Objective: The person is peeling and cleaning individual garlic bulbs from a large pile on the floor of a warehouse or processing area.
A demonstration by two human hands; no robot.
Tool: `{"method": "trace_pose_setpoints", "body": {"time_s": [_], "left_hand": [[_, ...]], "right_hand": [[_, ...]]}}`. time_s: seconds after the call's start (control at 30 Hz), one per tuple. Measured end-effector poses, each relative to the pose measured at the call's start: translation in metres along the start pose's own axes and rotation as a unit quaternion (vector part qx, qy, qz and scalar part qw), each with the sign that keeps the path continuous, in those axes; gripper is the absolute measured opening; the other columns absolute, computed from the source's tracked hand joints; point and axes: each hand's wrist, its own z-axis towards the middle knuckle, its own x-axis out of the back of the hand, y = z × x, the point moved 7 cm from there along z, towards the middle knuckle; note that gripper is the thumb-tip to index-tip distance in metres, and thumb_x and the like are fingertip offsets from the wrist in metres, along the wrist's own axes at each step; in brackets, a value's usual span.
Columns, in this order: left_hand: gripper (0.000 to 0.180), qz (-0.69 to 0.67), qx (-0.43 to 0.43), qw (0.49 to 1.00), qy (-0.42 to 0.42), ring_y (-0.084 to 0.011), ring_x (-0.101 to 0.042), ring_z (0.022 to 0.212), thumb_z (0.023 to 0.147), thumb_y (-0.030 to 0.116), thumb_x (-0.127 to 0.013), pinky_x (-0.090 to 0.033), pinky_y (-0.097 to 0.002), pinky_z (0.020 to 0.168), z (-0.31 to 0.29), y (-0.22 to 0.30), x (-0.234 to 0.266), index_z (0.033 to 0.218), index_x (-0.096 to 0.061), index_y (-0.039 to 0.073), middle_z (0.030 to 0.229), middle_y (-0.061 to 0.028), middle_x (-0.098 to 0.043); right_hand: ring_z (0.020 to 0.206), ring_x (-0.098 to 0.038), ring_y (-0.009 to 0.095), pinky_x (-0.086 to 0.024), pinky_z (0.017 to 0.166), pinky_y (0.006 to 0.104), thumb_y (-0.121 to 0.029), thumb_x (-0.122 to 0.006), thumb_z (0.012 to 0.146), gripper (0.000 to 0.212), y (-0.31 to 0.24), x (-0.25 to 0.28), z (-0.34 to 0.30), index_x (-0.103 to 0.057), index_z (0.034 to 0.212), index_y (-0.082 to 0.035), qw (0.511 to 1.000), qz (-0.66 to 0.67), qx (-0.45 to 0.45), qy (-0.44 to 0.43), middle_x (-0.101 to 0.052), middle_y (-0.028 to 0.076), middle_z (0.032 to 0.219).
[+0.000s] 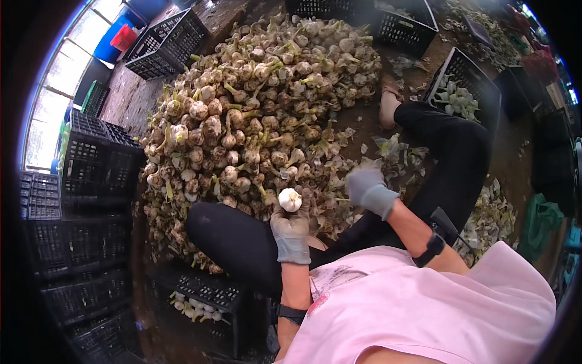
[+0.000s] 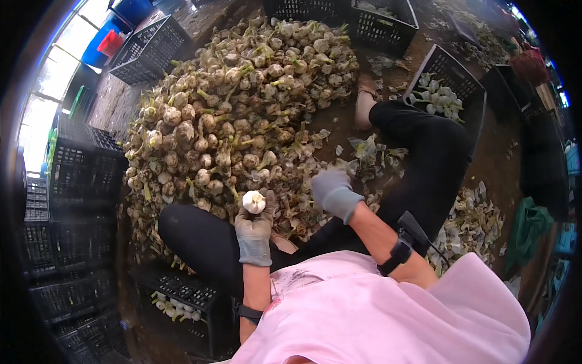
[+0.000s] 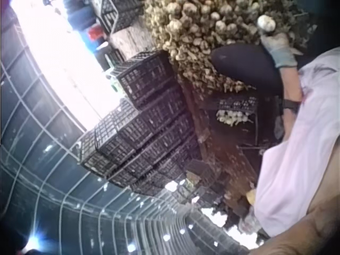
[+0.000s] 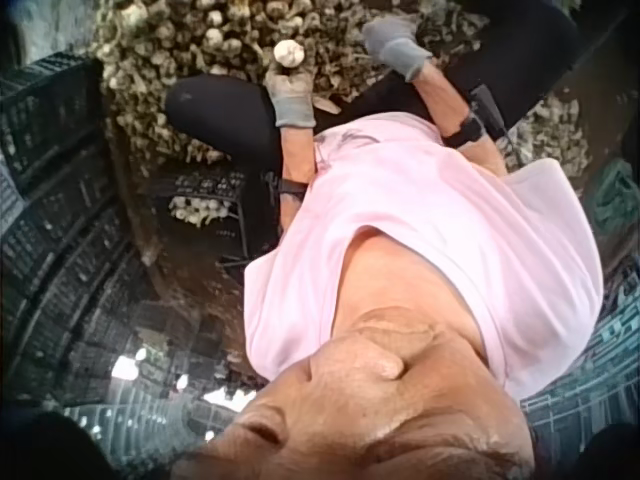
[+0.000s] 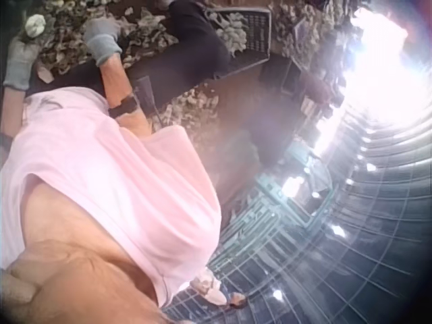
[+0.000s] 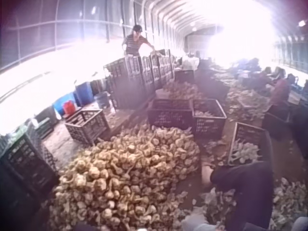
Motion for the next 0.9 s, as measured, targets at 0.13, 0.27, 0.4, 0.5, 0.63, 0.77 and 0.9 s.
{"method": "trace_pose_setpoints", "body": {"time_s": [0.13,0.27,0.4,0.5,0.63,0.77,0.9], "left_hand": [[0.033,0.031,-0.001,1.000,-0.002,-0.0421,-0.058,0.104,0.095,0.021,-0.048,-0.049,-0.0587,0.093,0.007,0.001,0.002,0.115,-0.051,-0.005,0.115,-0.0266,-0.056],[0.040,0.039,0.064,0.996,0.046,-0.0422,-0.056,0.107,0.095,0.031,-0.050,-0.045,-0.0569,0.097,0.006,-0.021,0.006,0.114,-0.050,-0.003,0.112,-0.0214,-0.057],[0.035,0.051,0.178,0.982,-0.035,-0.0275,-0.054,0.113,0.094,0.031,-0.054,-0.044,-0.0515,0.099,0.003,-0.039,0.007,0.119,-0.053,0.006,0.120,-0.0116,-0.057],[0.034,0.173,0.142,0.973,-0.051,-0.0223,-0.059,0.104,0.096,0.038,-0.047,-0.047,-0.0420,0.093,-0.013,-0.058,-0.017,0.115,-0.057,0.013,0.109,-0.0053,-0.063],[0.038,0.303,0.096,0.946,-0.061,-0.0178,-0.060,0.077,0.093,0.044,-0.048,-0.049,-0.0335,0.062,-0.019,-0.052,-0.017,0.108,-0.058,0.011,0.098,-0.0049,-0.065],[0.044,0.209,0.086,0.974,-0.011,-0.0167,-0.053,0.052,0.091,0.049,-0.046,-0.034,-0.0237,0.035,-0.024,-0.039,-0.029,0.097,-0.061,0.008,0.080,-0.0105,-0.064],[0.048,0.172,0.108,0.979,-0.025,-0.0157,-0.051,0.050,0.089,0.056,-0.048,-0.032,-0.0214,0.035,-0.030,-0.036,-0.031,0.091,-0.062,0.011,0.075,-0.0074,-0.064]], "right_hand": [[0.069,-0.060,0.017,-0.048,0.064,0.0316,-0.027,-0.057,0.091,0.032,-0.007,-0.008,0.011,-0.067,0.085,0.002,0.914,0.401,0.048,-0.021,-0.066,0.008,0.075],[0.076,-0.058,0.015,-0.047,0.072,0.0275,-0.025,-0.054,0.094,0.027,-0.017,-0.009,0.035,-0.064,0.100,-0.001,0.787,0.597,0.044,0.150,-0.065,0.008,0.085],[0.082,-0.062,0.020,-0.048,0.078,0.0274,-0.027,-0.054,0.094,0.031,-0.078,0.012,0.008,-0.061,0.109,-0.001,0.800,0.488,0.227,0.265,-0.066,0.010,0.088],[0.075,-0.061,0.015,-0.048,0.070,0.0248,-0.028,-0.053,0.095,0.031,-0.057,-0.030,0.038,-0.063,0.105,0.000,0.743,0.649,0.047,0.158,-0.066,0.007,0.083],[0.074,-0.061,0.016,-0.051,0.063,0.0292,-0.022,-0.052,0.094,0.024,-0.040,-0.051,0.057,-0.061,0.103,-0.002,0.601,0.776,-0.188,-0.040,-0.064,0.006,0.081],[0.096,-0.062,0.022,-0.054,0.075,0.0324,-0.016,-0.057,0.091,0.025,-0.012,-0.015,0.035,-0.060,0.109,0.001,0.586,0.808,-0.059,-0.008,-0.062,0.012,0.101],[0.098,-0.060,0.021,-0.049,0.085,0.0310,-0.016,-0.063,0.089,0.025,-0.034,0.024,-0.010,-0.064,0.107,0.000,0.815,0.573,0.076,0.046,-0.062,0.012,0.108]]}}
